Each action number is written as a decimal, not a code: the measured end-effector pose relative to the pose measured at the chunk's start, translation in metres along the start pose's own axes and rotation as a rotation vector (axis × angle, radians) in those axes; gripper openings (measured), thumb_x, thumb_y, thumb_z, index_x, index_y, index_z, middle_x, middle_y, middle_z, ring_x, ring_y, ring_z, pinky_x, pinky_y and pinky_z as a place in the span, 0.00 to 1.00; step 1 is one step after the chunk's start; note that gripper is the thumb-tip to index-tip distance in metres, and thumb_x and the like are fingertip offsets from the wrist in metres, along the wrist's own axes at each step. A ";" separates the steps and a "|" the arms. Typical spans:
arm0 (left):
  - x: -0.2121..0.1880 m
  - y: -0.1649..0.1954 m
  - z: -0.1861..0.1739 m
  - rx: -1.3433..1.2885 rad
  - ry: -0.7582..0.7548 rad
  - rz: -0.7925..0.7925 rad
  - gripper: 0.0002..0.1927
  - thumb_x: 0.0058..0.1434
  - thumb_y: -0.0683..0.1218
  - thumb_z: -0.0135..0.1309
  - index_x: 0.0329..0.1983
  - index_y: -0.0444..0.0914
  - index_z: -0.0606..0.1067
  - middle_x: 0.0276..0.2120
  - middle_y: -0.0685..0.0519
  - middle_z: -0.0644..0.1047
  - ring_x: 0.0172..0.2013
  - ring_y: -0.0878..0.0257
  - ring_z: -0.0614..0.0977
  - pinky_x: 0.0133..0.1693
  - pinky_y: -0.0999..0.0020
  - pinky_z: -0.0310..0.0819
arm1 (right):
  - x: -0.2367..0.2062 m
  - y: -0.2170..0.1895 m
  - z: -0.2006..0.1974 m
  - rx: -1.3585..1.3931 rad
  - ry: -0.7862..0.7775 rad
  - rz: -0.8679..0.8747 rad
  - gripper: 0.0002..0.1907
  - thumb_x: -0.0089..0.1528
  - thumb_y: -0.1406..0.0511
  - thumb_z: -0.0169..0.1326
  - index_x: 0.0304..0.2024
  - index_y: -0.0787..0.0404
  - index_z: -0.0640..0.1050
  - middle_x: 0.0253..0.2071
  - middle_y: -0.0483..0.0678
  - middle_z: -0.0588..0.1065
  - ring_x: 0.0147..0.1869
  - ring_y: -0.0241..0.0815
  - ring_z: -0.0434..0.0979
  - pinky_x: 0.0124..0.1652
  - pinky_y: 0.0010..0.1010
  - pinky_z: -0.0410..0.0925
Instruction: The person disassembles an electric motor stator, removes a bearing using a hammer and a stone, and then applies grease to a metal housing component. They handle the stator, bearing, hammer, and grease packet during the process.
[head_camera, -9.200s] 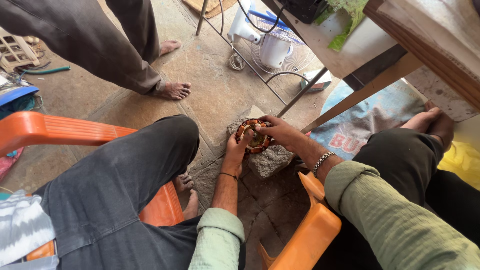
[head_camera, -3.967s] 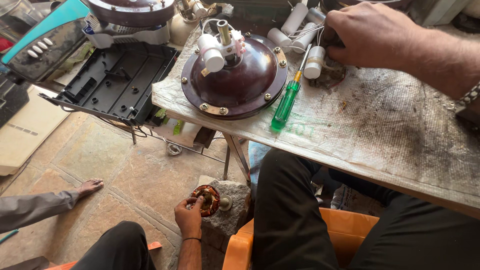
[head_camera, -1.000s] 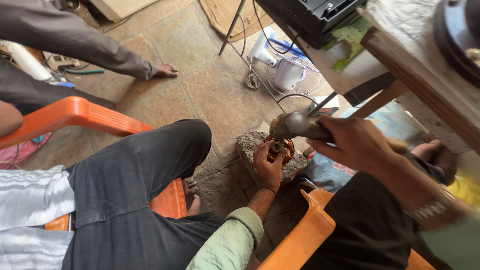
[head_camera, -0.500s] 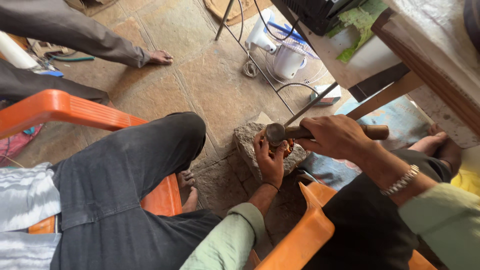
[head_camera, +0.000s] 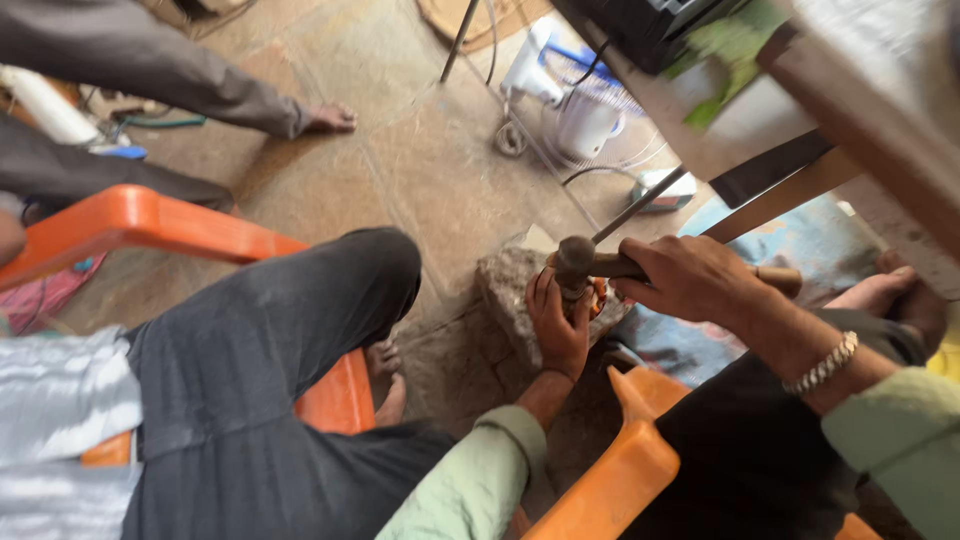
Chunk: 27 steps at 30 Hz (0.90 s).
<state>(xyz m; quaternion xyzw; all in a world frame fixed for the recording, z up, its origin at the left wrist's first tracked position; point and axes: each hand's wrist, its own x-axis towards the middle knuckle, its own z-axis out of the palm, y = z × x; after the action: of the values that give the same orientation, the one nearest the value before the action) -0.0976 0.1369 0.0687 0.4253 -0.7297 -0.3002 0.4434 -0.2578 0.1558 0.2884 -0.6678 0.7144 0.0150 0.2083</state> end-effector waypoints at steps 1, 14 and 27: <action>0.003 0.001 0.002 -0.005 0.013 -0.010 0.28 0.70 0.51 0.57 0.65 0.29 0.67 0.65 0.38 0.69 0.69 0.38 0.63 0.68 0.43 0.58 | -0.003 0.005 -0.005 0.036 0.045 -0.021 0.16 0.61 0.52 0.62 0.42 0.53 0.77 0.27 0.48 0.78 0.32 0.54 0.81 0.33 0.48 0.72; 0.011 -0.006 0.006 -0.024 -0.005 -0.024 0.26 0.68 0.48 0.57 0.66 0.31 0.69 0.65 0.38 0.69 0.69 0.38 0.63 0.69 0.43 0.56 | 0.010 0.006 0.017 0.004 0.016 -0.003 0.18 0.62 0.50 0.58 0.42 0.55 0.76 0.28 0.50 0.78 0.33 0.55 0.81 0.33 0.47 0.72; 0.014 -0.032 0.013 0.043 0.002 -0.083 0.27 0.69 0.50 0.59 0.63 0.29 0.68 0.64 0.38 0.68 0.70 0.39 0.62 0.68 0.43 0.58 | 0.017 0.006 0.018 0.258 0.183 -0.066 0.18 0.63 0.50 0.54 0.41 0.56 0.74 0.28 0.50 0.79 0.31 0.54 0.81 0.31 0.47 0.72</action>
<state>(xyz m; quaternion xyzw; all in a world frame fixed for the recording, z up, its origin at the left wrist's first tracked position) -0.1012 0.1106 0.0426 0.4648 -0.7173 -0.3023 0.4220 -0.2587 0.1462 0.2651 -0.6573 0.7041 -0.1447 0.2266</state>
